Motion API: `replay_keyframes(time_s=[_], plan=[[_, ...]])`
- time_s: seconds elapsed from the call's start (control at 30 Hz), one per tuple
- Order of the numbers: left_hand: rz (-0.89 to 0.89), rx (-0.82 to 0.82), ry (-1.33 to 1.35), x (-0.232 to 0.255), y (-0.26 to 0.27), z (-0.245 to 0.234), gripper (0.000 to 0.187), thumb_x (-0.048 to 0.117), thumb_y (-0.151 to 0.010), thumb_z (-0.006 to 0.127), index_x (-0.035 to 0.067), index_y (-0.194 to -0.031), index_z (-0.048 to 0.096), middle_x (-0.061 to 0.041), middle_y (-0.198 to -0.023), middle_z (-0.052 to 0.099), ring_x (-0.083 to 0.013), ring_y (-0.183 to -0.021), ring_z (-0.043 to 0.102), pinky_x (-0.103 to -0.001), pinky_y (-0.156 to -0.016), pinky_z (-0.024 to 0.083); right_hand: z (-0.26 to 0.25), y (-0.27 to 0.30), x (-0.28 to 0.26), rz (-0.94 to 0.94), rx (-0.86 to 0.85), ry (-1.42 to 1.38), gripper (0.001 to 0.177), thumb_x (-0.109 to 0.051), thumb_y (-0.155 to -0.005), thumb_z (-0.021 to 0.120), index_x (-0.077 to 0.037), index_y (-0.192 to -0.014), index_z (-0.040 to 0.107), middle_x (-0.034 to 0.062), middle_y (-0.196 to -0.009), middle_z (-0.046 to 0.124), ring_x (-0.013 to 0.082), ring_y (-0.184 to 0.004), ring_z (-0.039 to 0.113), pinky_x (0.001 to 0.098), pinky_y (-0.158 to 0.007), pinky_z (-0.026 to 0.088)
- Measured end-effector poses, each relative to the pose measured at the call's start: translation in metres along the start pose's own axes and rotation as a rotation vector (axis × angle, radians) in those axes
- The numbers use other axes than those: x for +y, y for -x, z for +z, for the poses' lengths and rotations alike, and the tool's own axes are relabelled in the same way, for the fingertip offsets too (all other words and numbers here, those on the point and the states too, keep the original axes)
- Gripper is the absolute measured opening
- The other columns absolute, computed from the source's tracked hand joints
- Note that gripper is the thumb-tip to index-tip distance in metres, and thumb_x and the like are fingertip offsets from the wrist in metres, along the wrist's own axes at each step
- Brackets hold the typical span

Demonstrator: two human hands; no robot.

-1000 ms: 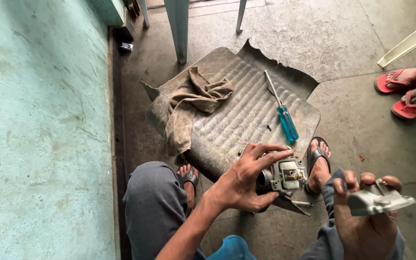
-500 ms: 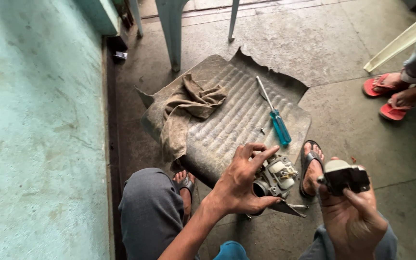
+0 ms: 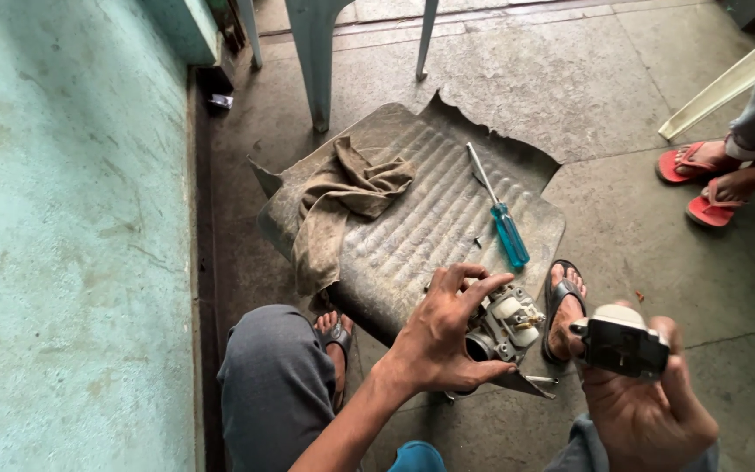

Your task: Cleaning and reassembling a motorcycle carburetor using a cloth and a screwdriver.

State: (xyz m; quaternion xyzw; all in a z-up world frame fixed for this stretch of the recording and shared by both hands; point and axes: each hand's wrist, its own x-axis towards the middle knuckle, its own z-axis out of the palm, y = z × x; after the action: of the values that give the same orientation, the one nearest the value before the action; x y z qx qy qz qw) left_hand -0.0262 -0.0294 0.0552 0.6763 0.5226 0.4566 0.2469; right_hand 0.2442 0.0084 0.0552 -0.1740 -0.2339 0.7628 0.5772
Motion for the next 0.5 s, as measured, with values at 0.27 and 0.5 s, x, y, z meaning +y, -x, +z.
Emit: replay_keyframes(time_s=[0.27,0.5], plan=[[0.005,-0.001,-0.039,-0.003,0.004,0.013,0.094,0.041,-0.064,0.092,0.016,-0.146,0.052,-0.015,-0.134,0.049,-0.0336,-0.117,0.053,-0.047,-0.102,0.054,0.025,0.003,0.02,-0.398,-0.258,0.756,0.029,-0.007,-0.093,0.081,-0.006,-0.11,0.058,0.016,-0.134,0.054,0.0314,-0.128,0.065,0.0469,-0.111,0.057],[0.013,0.047,-0.022,0.002,0.006,0.019,0.089,0.041,-0.069,0.088,0.016,-0.147,0.051,-0.014,-0.132,0.047,-0.0329,-0.117,0.049,-0.047,-0.103,0.052,0.062,0.001,0.046,-0.588,-0.102,1.38,0.054,-0.006,-0.076,0.088,-0.003,-0.118,0.053,0.0141,-0.135,0.051,0.022,-0.125,0.064,0.0324,-0.105,0.06]])
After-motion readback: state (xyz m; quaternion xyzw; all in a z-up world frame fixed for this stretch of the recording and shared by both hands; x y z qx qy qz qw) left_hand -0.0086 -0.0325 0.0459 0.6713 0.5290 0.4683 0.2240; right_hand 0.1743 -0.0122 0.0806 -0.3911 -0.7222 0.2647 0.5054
